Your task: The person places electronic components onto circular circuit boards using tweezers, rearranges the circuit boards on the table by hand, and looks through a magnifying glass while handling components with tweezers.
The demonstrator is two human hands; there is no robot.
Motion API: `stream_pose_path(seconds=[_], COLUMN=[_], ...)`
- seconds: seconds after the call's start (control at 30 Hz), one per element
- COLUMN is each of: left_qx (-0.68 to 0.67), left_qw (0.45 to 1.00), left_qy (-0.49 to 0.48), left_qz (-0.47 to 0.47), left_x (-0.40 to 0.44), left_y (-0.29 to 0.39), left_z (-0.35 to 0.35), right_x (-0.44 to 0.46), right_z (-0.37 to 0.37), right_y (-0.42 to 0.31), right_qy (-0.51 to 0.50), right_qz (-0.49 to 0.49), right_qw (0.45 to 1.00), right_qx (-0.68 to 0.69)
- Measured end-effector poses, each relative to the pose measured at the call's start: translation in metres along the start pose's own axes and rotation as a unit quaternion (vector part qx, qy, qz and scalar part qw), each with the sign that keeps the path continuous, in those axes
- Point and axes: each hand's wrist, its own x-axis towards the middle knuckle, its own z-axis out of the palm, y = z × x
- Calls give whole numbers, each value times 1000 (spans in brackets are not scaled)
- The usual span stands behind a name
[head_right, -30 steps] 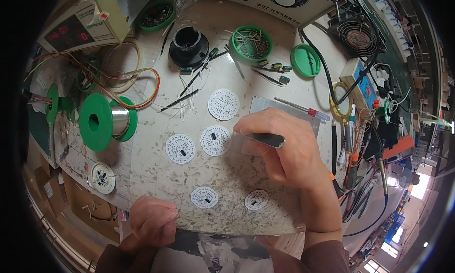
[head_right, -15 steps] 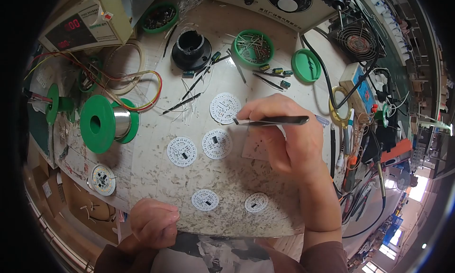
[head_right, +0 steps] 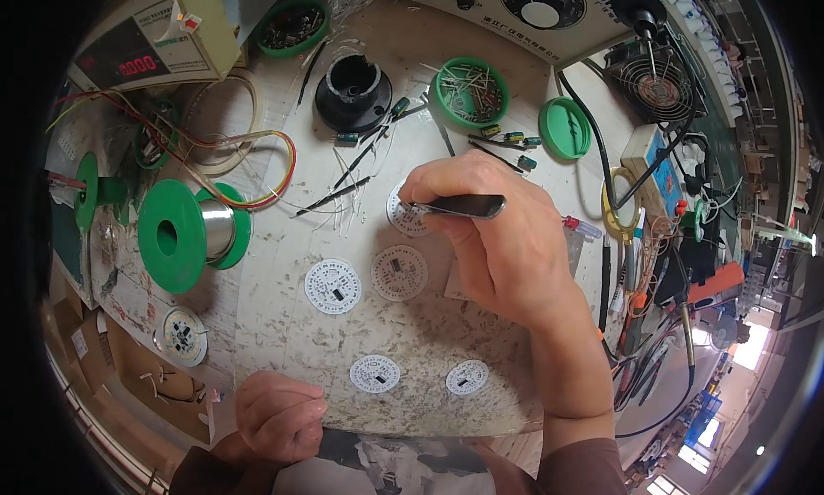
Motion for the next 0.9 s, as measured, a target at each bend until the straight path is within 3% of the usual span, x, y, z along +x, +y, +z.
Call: stream_pose_path(seconds=[0.9], left_qx=[-6], left_qw=[1000], left_qy=[0], left_qz=[-5], left_x=[1], left_y=[1], left_z=[0], right_x=[-2], right_z=[1], right_y=[-1], right_qy=[-9], right_qz=[35], right_qw=[999], right_qx=[-3])
